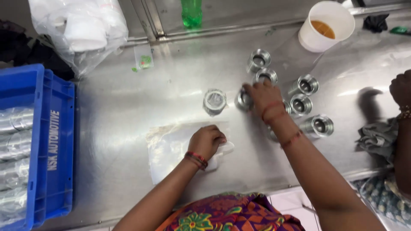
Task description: The person places metal cylinders into individual plastic bags, then stacks the bagged cylinders into a blue crate before carrying the crate to a storage stack.
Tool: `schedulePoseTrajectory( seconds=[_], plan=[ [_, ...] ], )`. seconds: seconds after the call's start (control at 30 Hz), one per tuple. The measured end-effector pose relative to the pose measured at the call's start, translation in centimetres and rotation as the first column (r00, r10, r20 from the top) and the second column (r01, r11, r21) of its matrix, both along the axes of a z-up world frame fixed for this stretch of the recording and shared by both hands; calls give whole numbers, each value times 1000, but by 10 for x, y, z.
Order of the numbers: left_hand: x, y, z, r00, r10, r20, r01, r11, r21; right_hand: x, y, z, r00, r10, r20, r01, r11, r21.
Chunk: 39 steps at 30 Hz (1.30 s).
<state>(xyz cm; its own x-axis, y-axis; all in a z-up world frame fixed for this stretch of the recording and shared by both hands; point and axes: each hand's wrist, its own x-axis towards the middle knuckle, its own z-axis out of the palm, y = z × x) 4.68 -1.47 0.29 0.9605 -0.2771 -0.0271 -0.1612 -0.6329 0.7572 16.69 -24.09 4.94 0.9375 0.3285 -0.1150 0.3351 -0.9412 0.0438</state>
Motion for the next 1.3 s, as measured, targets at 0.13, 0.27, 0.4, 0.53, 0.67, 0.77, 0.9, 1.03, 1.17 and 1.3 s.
schedulePoseTrajectory(
  seconds=[0.13, 0.27, 0.4, 0.53, 0.67, 0.77, 0.9, 1.03, 1.17, 1.3],
  plan=[
    [7, 5, -14, 959, 85, -270, -168, 939, -301, -29, -18, -4, 986, 84, -143, -69, 992, 106],
    [20, 7, -25, 943, -73, -326, -148, 783, -604, -45, -11, 12, 746, 89, -659, 256, 876, 408],
    [36, 4, 17, 972, -213, 99, 235, 881, -410, -50, -41, -31, 583, 333, -741, 661, 336, 671],
    [36, 8, 75, 952, -239, 190, 296, 871, -393, -84, -13, -37, 703, 563, -435, 274, 349, 896],
    [31, 11, 65, 981, -181, 70, 187, 792, -581, -100, 23, -61, 997, 11, -75, 50, 650, 758],
    [24, 9, 60, 972, -114, -205, -5, 864, -503, -96, 18, -85, 979, -193, -60, 179, 692, 699],
    [35, -4, -15, 973, -50, 226, 88, 983, -162, -101, 16, -84, 991, -90, 94, -10, 667, 745],
    [48, -19, -17, 998, 0, 62, -1, 1000, 20, -97, -2, -42, 938, 305, -164, 42, 371, 928],
    [38, -18, -1, 1000, -7, 28, 8, 1000, -8, -98, 12, -46, 902, 6, -431, 375, 479, 793],
    [3, 13, 25, 993, 77, 85, -68, 992, -102, -103, 32, -34, 931, -344, 121, 218, 792, 570]
  ],
)
